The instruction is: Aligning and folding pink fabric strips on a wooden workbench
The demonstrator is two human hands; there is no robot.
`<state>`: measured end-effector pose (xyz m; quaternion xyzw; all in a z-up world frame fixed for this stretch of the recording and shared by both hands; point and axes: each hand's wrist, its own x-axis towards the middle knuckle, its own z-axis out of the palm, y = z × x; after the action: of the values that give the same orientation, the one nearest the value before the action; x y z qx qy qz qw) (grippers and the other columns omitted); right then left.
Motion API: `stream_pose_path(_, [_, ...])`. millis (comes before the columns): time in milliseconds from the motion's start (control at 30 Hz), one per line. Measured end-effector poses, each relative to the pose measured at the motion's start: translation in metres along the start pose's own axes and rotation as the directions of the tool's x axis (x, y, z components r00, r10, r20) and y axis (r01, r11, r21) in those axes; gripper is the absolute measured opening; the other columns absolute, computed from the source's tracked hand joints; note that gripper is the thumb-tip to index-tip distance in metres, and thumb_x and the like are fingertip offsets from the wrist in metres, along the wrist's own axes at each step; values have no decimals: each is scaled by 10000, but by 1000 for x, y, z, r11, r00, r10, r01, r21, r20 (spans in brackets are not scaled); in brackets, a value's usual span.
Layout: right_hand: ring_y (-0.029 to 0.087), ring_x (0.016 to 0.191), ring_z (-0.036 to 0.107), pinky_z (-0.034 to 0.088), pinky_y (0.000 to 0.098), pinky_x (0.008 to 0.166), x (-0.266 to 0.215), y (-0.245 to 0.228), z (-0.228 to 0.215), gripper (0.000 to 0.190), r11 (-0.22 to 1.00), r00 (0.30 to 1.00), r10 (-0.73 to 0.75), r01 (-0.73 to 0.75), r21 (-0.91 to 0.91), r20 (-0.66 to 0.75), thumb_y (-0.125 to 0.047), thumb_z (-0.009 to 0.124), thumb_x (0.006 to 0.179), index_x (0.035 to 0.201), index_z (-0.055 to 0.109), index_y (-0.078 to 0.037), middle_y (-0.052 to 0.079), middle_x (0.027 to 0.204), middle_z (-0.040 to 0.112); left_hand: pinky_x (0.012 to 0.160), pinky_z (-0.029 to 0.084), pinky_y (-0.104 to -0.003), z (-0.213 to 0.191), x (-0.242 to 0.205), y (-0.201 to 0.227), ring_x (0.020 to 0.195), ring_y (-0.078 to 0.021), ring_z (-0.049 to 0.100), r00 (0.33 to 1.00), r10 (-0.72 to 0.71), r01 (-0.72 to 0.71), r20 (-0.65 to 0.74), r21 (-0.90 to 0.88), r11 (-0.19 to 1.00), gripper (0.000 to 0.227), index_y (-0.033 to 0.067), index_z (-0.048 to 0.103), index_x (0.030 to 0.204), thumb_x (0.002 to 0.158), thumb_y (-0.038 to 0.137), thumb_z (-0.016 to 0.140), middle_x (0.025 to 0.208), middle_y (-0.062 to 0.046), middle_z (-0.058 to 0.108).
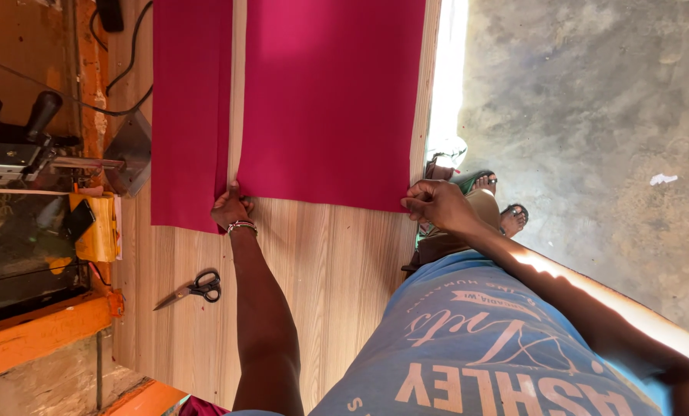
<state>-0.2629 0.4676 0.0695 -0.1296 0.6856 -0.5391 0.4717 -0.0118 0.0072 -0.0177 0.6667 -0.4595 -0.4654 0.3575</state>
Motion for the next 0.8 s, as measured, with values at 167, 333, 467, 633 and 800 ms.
stream_pose_path(167, [218, 642, 751, 627, 295, 621, 7, 12, -1, 221, 1000, 1000, -23, 23, -11, 19, -121, 814, 878, 1036, 740, 14, 204, 787, 754, 467, 637, -344, -4, 4, -7, 423, -157, 593, 996, 60, -56, 60, -58, 997, 201, 74, 730, 799, 873, 195, 872, 631, -103, 617])
stream_pose_path(333, [202, 576, 731, 616, 279, 552, -1, -3, -2, 141, 999, 1000, 4, -4, -37, 9, -146, 786, 908, 956, 767, -15, 174, 711, 746, 475, 643, -327, -5, -14, 3, 435, -152, 595, 994, 83, -75, 73, -99, 992, 203, 75, 730, 794, 865, 197, 877, 639, -99, 622])
stream_pose_path(467, [217, 600, 745, 626, 289, 567, -4, -5, -4, 141, 997, 1000, 11, -11, -71, -7, -160, 776, 908, 924, 777, -21, 179, 712, 748, 447, 627, -308, -6, -12, 2, 426, -136, 580, 994, 79, -70, 78, -104, 992, 231, 82, 723, 762, 886, 221, 860, 639, -92, 635])
stream_pose_path(633, [219, 623, 750, 628, 297, 587, -7, -7, -5, 126, 993, 1000, 4, -1, -118, 18, -145, 792, 880, 946, 785, -38, 173, 727, 755, 458, 640, -322, -8, -5, -3, 421, -160, 588, 992, 93, -81, 85, -133, 988, 208, 75, 727, 771, 887, 194, 853, 645, -107, 649])
stream_pose_path(800, [198, 619, 747, 626, 284, 582, -5, -3, -5, 115, 990, 1000, 0, 2, -144, 17, -157, 790, 883, 951, 793, -64, 155, 727, 759, 469, 646, -326, -9, -1, -6, 427, -166, 595, 989, 102, -84, 104, -166, 983, 181, 60, 730, 794, 878, 161, 855, 647, -112, 659])
